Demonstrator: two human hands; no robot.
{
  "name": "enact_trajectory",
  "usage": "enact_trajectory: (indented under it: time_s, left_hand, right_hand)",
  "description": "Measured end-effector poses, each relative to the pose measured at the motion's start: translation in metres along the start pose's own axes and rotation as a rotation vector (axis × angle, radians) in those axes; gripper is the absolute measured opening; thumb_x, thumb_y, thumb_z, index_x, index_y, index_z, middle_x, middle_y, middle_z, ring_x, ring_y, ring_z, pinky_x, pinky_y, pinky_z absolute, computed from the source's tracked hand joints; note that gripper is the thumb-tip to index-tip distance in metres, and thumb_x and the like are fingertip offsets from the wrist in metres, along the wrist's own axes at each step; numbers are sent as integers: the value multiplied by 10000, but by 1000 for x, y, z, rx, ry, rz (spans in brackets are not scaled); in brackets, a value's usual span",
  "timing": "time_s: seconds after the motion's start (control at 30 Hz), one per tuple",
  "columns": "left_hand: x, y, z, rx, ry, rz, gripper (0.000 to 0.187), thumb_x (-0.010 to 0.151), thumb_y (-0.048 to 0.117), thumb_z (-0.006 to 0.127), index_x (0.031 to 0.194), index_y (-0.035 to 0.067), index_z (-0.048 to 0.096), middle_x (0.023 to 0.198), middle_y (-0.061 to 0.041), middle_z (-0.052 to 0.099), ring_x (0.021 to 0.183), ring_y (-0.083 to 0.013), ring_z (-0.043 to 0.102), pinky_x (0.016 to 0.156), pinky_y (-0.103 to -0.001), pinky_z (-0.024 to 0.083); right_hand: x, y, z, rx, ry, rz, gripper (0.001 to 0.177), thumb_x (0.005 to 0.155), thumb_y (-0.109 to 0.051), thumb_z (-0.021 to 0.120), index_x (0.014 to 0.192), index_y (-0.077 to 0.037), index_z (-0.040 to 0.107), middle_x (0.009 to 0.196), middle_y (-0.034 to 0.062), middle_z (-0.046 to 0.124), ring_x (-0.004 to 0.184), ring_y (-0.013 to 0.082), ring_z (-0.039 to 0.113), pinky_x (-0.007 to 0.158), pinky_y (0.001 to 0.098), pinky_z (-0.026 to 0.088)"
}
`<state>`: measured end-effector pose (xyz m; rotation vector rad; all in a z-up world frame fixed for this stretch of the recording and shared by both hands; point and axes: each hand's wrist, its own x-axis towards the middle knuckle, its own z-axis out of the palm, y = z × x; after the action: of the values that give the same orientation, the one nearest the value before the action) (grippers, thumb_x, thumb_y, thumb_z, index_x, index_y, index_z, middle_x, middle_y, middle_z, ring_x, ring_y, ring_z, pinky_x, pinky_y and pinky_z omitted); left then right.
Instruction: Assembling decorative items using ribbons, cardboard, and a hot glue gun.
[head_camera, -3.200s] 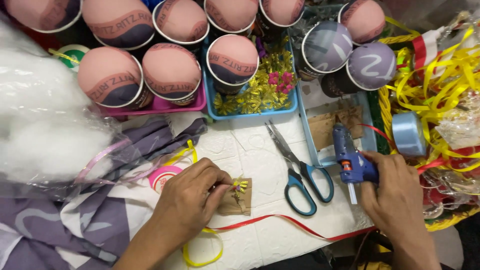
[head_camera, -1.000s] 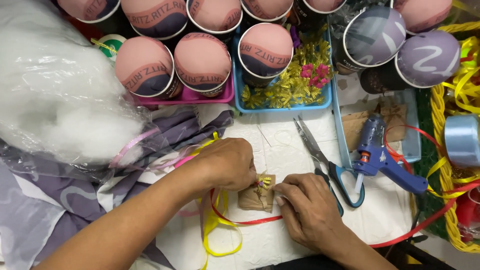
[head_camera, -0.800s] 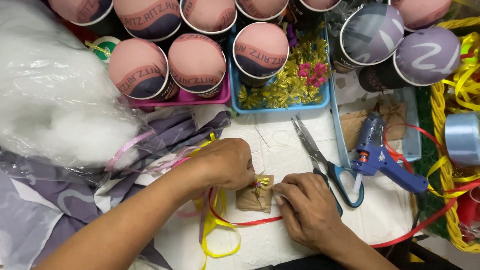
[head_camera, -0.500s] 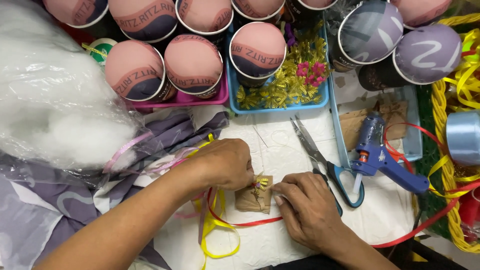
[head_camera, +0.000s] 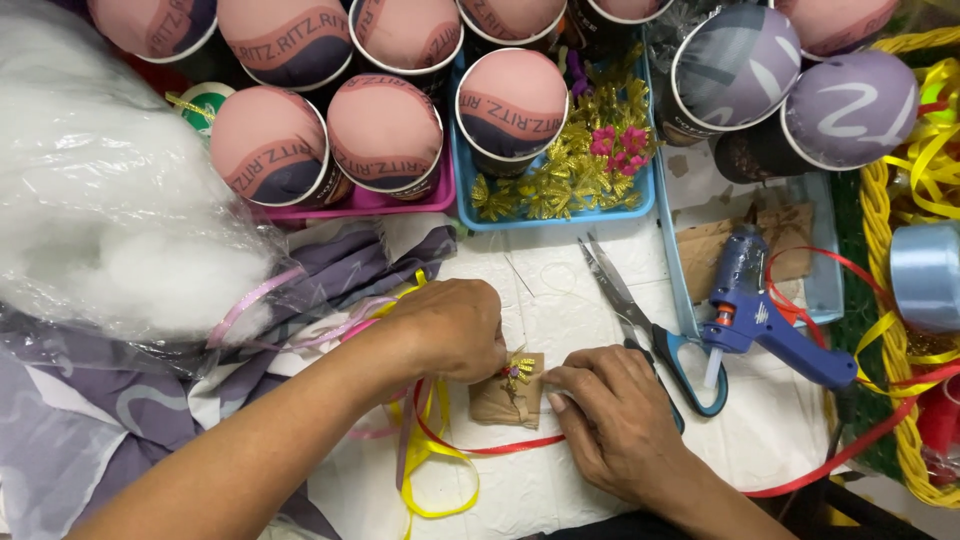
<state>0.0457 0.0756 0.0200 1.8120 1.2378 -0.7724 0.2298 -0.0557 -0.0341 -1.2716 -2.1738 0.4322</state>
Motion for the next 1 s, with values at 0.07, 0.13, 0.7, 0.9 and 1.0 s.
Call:
enact_trajectory:
  time_s: [0.07,0.13,0.7,0.9,1.0]
  left_hand:
    - [-3,2,-2,-5,-9,-14,235,843,256,581,811,61,707,919,-180,740,854,-369,690,704,-433,544]
    - [-4,4,-4,-10,-18,-29,233,852,258,586,813,60,700,917,-174,737,846,-363,682,694,-432,534]
    - [-3,11,-4,37,-51,-69,240,746,98,589,950,58,709,1008,-148,749,952,-341,711,754,-400,571]
    - [0,12,-1,42,-29,-73,277,745,94,596,990,60,722,1039,-150,749,991,-350,714,784,-401,581]
    - [1,12,0,43,-19,-69,272,752,123,619,994,69,730,1038,-138,753,1000,-343,714,800,-400,581]
  right_hand:
    - [-1,1,1,-3,-4,3,140,949,-133,598,1067,-83,655,972,98,628,812,268,604,769,402,449]
    - [-1,1,1,-5,-9,5,144,949,-138,598,1069,-85,656,975,98,626,814,267,604,770,403,449]
    - [-2,1,0,12,-13,16,139,938,-127,611,1062,-85,659,968,94,630,811,260,600,754,396,444]
    - [-2,2,0,19,-23,20,154,938,-136,603,1073,-99,668,972,86,627,814,257,597,759,394,438]
    - [-1,1,0,20,-18,15,146,944,-133,603,1071,-90,662,974,88,625,817,261,598,757,395,439]
